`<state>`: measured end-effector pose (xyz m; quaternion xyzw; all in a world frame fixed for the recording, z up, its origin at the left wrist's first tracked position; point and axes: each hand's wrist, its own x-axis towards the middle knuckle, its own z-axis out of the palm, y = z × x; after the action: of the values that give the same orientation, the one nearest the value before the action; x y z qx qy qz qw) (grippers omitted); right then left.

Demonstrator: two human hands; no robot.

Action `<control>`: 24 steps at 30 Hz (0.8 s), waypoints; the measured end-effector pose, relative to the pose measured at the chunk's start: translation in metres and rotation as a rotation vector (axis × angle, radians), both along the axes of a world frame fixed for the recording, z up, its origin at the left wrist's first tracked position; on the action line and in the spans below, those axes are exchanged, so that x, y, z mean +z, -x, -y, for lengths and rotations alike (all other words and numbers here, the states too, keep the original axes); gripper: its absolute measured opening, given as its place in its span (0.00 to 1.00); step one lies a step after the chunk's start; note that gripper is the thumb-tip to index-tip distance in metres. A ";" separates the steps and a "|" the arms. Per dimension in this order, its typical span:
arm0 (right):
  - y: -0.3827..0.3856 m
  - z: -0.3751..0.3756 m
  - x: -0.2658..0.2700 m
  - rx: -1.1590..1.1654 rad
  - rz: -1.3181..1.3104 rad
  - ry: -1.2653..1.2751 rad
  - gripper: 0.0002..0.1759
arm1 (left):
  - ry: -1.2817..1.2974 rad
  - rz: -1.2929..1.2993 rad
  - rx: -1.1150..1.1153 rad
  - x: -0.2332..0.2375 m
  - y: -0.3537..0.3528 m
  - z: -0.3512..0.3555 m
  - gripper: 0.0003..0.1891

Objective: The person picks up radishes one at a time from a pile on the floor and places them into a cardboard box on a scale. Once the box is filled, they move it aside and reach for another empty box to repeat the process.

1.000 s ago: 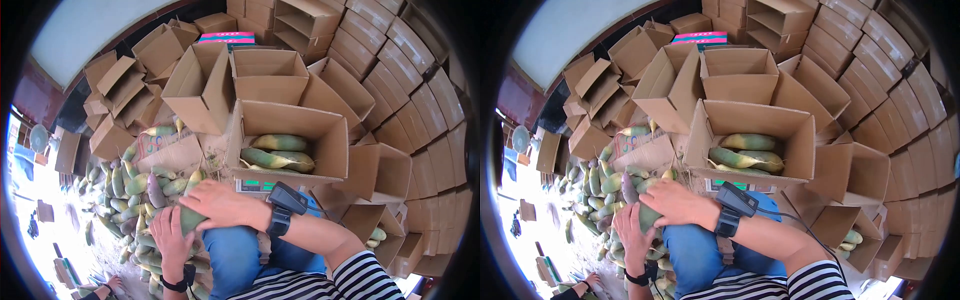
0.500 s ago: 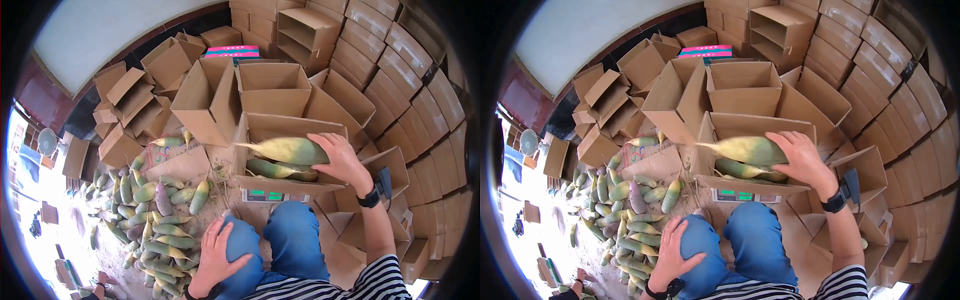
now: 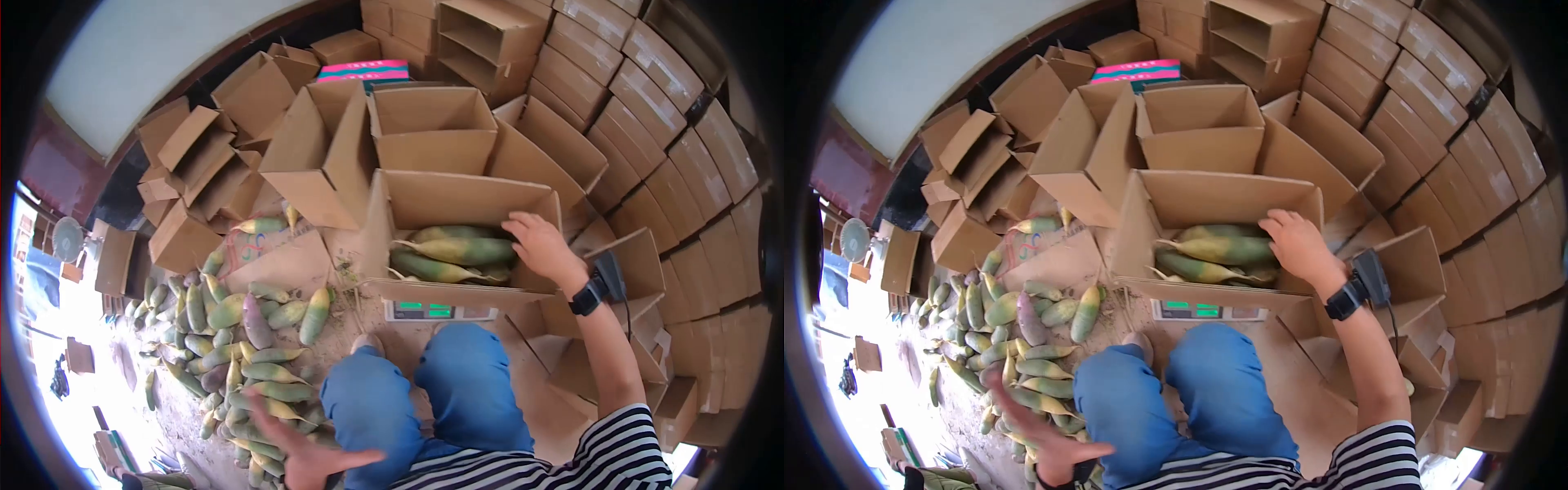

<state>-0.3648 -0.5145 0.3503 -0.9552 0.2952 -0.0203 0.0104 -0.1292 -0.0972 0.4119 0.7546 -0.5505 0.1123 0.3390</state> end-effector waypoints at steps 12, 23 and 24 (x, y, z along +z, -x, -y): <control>0.185 -0.032 -0.015 -0.642 0.088 -0.052 0.30 | -0.388 -0.034 -0.193 0.000 0.010 0.028 0.50; 0.236 -0.044 -0.098 -0.843 0.035 0.025 0.15 | -0.412 -0.066 -0.274 0.000 0.022 0.043 0.38; 0.235 -0.041 -0.084 -0.867 0.060 0.062 0.13 | -0.415 -0.067 -0.281 0.000 0.023 0.043 0.38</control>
<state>-0.5999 -0.4738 0.2659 -0.7416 0.6679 -0.0595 -0.0192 -0.1525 -0.1405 0.4122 0.7274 -0.6498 -0.0762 0.2071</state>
